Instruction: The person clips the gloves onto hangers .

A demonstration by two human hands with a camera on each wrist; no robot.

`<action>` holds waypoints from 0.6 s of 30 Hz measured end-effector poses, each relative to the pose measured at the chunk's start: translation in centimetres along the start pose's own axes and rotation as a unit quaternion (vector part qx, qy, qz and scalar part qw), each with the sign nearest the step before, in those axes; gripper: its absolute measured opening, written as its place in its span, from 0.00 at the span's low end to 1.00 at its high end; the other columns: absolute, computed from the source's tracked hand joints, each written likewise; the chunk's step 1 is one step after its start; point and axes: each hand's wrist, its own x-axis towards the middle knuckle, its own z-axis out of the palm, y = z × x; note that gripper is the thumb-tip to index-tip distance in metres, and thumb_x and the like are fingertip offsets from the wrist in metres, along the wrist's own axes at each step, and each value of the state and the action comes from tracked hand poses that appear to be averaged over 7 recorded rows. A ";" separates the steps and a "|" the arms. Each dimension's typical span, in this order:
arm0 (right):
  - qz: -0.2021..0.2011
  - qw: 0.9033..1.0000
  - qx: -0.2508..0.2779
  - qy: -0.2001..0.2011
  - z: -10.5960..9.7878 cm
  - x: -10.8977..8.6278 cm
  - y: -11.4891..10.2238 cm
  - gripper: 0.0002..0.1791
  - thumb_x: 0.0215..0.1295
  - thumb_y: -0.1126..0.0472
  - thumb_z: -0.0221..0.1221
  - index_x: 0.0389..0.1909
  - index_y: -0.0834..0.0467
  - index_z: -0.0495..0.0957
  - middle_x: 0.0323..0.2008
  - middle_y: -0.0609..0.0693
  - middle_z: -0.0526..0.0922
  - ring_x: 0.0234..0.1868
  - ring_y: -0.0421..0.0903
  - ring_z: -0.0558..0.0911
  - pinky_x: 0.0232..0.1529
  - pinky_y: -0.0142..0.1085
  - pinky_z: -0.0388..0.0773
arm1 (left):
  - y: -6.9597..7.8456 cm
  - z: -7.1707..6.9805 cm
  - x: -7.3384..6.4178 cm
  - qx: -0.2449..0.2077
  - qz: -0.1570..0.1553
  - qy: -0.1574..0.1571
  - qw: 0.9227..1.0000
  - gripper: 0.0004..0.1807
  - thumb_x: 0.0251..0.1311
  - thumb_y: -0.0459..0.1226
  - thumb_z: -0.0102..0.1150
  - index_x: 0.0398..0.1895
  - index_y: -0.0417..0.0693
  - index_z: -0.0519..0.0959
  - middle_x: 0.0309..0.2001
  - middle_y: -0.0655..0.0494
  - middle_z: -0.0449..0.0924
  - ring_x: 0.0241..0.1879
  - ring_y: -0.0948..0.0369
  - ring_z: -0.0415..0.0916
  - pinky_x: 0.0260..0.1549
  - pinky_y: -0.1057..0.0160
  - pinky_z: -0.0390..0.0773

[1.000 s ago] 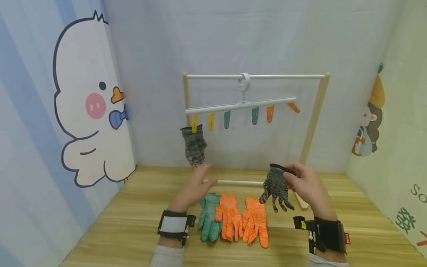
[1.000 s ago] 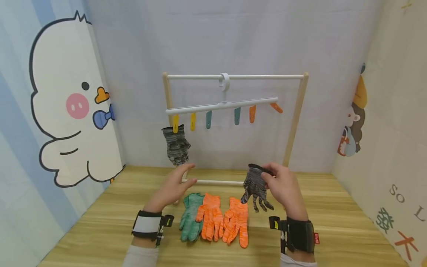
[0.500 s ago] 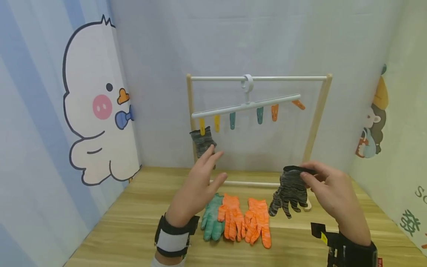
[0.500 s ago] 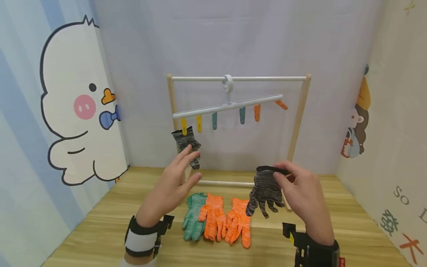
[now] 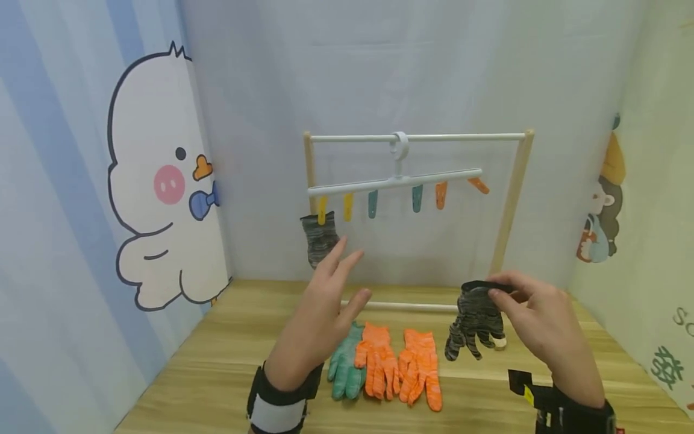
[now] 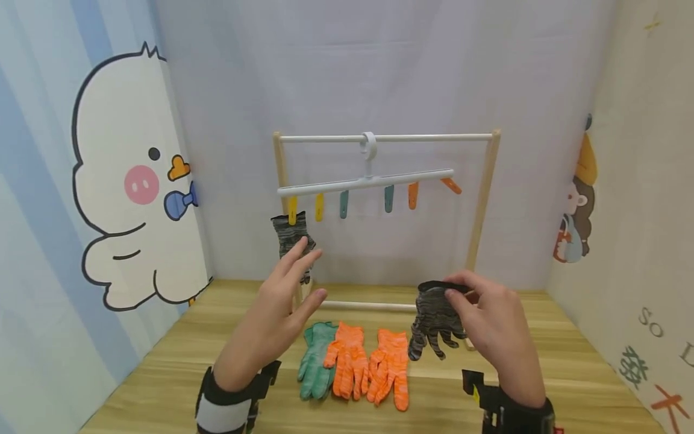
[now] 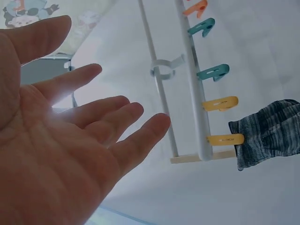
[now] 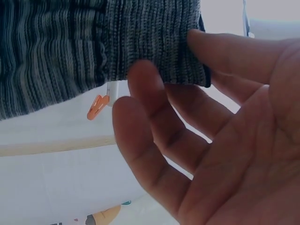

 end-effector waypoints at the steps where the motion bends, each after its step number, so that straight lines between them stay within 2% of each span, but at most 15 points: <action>1: -0.003 1.000 0.000 0.005 0.0 0.0 0.1 0.10 0.67 0.63 0.60 0.47 0.59 0.83 0.36 0.63 0.87 0.35 0.59 0.83 0.26 0.48 0.77 | 0.3 0.0 0.1 0.003 0.008 0.005 1.000 0.32 0.69 0.43 0.56 0.74 0.51 0.60 0.78 0.48 0.46 0.74 0.51 0.48 0.64 0.41 0.65; 4: -0.012 1.000 -0.004 0.020 0.1 0.1 0.2 0.09 0.65 0.64 0.61 0.45 0.59 0.84 0.35 0.62 0.87 0.34 0.60 0.83 0.27 0.48 0.77 | 1.2 0.2 0.9 0.029 0.037 0.011 0.999 0.32 0.68 0.44 0.56 0.74 0.51 0.60 0.77 0.46 0.49 0.74 0.51 0.50 0.64 0.42 0.65; 6: -0.018 0.999 -0.006 0.028 0.1 0.3 0.3 0.09 0.65 0.64 0.61 0.45 0.58 0.84 0.35 0.62 0.87 0.31 0.57 0.83 0.24 0.44 0.74 | 1.7 0.6 1.9 0.055 0.069 0.016 0.996 0.33 0.67 0.43 0.58 0.73 0.49 0.61 0.76 0.44 0.52 0.73 0.50 0.51 0.65 0.42 0.65; 11: -0.020 0.999 -0.008 0.040 0.2 0.4 0.4 0.09 0.65 0.65 0.61 0.44 0.58 0.84 0.35 0.62 0.87 0.29 0.54 0.82 0.21 0.41 0.69 | 2.4 2.1 5.0 0.124 0.140 0.025 0.982 0.35 0.64 0.44 0.62 0.71 0.43 0.63 0.73 0.37 0.59 0.72 0.45 0.54 0.66 0.40 0.63; 15: -0.021 0.999 -0.006 0.040 0.3 0.3 0.4 0.09 0.64 0.65 0.62 0.44 0.58 0.85 0.36 0.62 0.87 0.35 0.60 0.83 0.25 0.46 0.74 | 2.7 3.4 6.7 0.172 0.151 0.020 0.973 0.37 0.63 0.47 0.62 0.71 0.45 0.62 0.72 0.38 0.62 0.71 0.43 0.56 0.64 0.39 0.64; 18: -0.022 0.999 -0.004 0.038 0.2 0.2 0.5 0.09 0.64 0.65 0.62 0.44 0.58 0.85 0.36 0.63 0.87 0.35 0.61 0.83 0.26 0.50 0.77 | 2.9 4.4 8.1 0.215 0.157 0.020 0.964 0.38 0.61 0.49 0.63 0.71 0.46 0.63 0.70 0.40 0.65 0.69 0.44 0.59 0.61 0.37 0.67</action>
